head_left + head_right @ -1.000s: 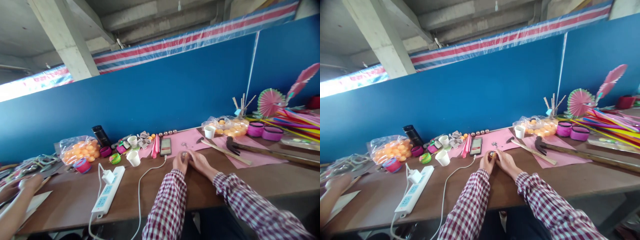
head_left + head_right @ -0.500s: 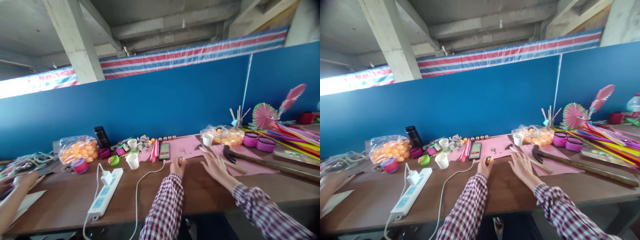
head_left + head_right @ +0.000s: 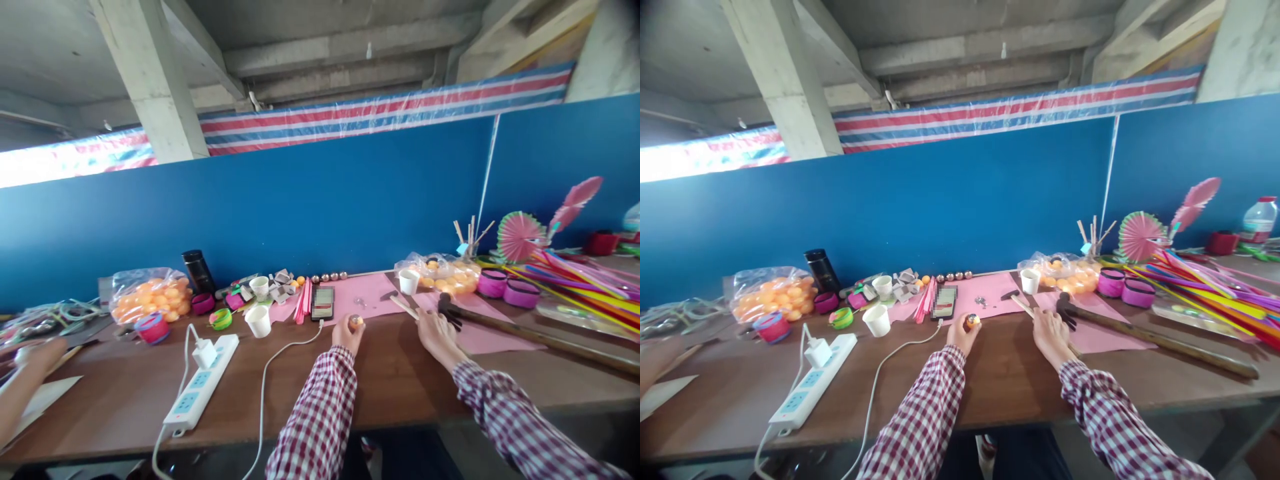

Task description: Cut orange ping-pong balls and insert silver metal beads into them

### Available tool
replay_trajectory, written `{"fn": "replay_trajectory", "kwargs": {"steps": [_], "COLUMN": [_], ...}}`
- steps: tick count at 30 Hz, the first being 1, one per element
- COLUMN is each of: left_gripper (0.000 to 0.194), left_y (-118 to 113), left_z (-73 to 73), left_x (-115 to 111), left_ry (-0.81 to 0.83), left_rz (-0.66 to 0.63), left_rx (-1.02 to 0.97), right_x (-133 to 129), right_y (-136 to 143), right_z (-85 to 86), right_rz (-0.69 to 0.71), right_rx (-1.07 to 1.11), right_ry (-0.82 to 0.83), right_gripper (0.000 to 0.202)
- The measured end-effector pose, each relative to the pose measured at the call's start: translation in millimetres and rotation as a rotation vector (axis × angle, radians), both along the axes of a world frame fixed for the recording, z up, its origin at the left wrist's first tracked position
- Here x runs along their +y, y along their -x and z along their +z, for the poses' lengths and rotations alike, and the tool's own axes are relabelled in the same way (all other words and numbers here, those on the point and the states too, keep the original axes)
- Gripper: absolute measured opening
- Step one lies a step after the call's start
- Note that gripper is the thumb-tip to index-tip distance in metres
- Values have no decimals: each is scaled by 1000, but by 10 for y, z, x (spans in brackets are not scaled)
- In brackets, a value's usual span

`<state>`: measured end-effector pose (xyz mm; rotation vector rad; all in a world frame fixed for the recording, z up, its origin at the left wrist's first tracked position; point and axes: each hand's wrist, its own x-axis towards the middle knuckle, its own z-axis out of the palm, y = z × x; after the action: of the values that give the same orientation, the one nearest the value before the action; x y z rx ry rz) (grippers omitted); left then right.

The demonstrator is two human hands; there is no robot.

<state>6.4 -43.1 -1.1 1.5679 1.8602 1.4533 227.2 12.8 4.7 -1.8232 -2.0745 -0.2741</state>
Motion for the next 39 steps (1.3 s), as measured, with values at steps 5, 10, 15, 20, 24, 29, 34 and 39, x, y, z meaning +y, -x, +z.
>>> {"fn": "replay_trajectory", "kwargs": {"steps": [5,10,15,20,24,29,34,39], "left_gripper": [39,30,31,31,28,30,30,29], "left_y": [5,-11,-14,-20,-23,3,0,-12], "left_z": [-11,24,38,55,70,43,45,69], "left_x": [17,-16,-25,-16,-5,17,21,3], "left_ry": [15,25,32,55,82,131,131,131], "left_rz": [75,34,33,30,33,54,68,57], "left_rx": [-108,-109,-91,-74,-51,10,34,-23], "right_x": [62,-117,-210,-200,-245,-299,-314,-339], "right_y": [136,234,238,188,170,192,201,212], "right_z": [18,177,230,220,268,315,308,310], "right_rz": [112,194,193,196,245,374,390,437], "right_rx": [-101,-98,-35,77,127,124,160,137], "right_ry": [-210,-411,-451,-440,-440,-463,-471,-447], "right_gripper": [34,35,21,23,22,22,21,20]}}
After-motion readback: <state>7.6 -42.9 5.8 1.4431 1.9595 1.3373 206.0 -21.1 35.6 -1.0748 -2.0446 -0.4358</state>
